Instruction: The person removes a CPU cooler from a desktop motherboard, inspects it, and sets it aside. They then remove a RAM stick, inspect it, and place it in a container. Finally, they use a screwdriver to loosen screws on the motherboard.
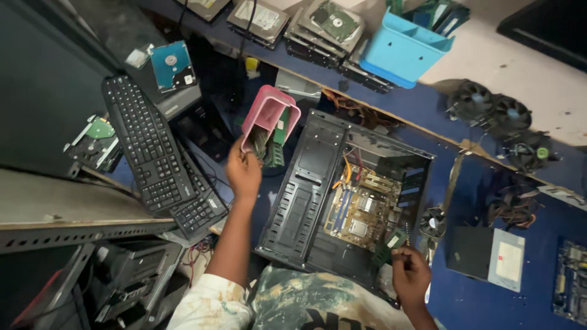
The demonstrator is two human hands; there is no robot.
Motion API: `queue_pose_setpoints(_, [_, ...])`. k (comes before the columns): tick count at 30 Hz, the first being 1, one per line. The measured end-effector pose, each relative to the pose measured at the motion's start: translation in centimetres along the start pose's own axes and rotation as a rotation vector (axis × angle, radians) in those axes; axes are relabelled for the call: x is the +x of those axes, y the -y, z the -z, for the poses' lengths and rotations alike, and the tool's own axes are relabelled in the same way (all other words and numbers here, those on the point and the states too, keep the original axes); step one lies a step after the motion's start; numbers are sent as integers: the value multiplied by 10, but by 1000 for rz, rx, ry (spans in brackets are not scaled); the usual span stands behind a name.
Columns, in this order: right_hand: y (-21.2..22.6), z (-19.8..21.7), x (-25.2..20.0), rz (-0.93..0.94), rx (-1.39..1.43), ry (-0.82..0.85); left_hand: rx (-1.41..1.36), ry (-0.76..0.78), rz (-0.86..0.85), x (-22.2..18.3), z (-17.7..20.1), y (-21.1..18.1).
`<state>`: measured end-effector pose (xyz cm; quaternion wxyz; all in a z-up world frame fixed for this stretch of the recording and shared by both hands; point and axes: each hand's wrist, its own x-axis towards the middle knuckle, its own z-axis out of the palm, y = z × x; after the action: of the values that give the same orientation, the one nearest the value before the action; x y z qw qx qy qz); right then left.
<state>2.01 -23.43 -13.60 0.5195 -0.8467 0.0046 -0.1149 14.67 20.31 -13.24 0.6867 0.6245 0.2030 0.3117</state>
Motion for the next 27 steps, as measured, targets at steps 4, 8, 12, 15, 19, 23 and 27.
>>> queue_pose_setpoints(4, [-8, 1, 0, -6, 13, 11, 142, -3, -91, -9, 8, 17])
queue_pose_setpoints(8, [-12, 0, -2, -46, 29, 11, 295, -44, -96, -18, 11, 38])
queue_pose_setpoints(12, [-7, -1, 0, -9, 25, 15, 113, -33, 117, -16, 15, 63])
queue_pose_setpoints(15, [-1, -1, 0, 11, -2, 9, 115, -46, 141, -16, 18, 81])
queue_pose_setpoints(19, [1, -2, 0, -18, 10, 5, 69, -113, 249, -8, 20, 109])
queue_pose_setpoints(23, [1, -1, 0, -38, -43, 0, -114, -169, 265, 10, 17, 142])
queue_pose_setpoints(27, [6, 0, 1, -35, -87, 15, -171, -182, 263, 31, 9, 158])
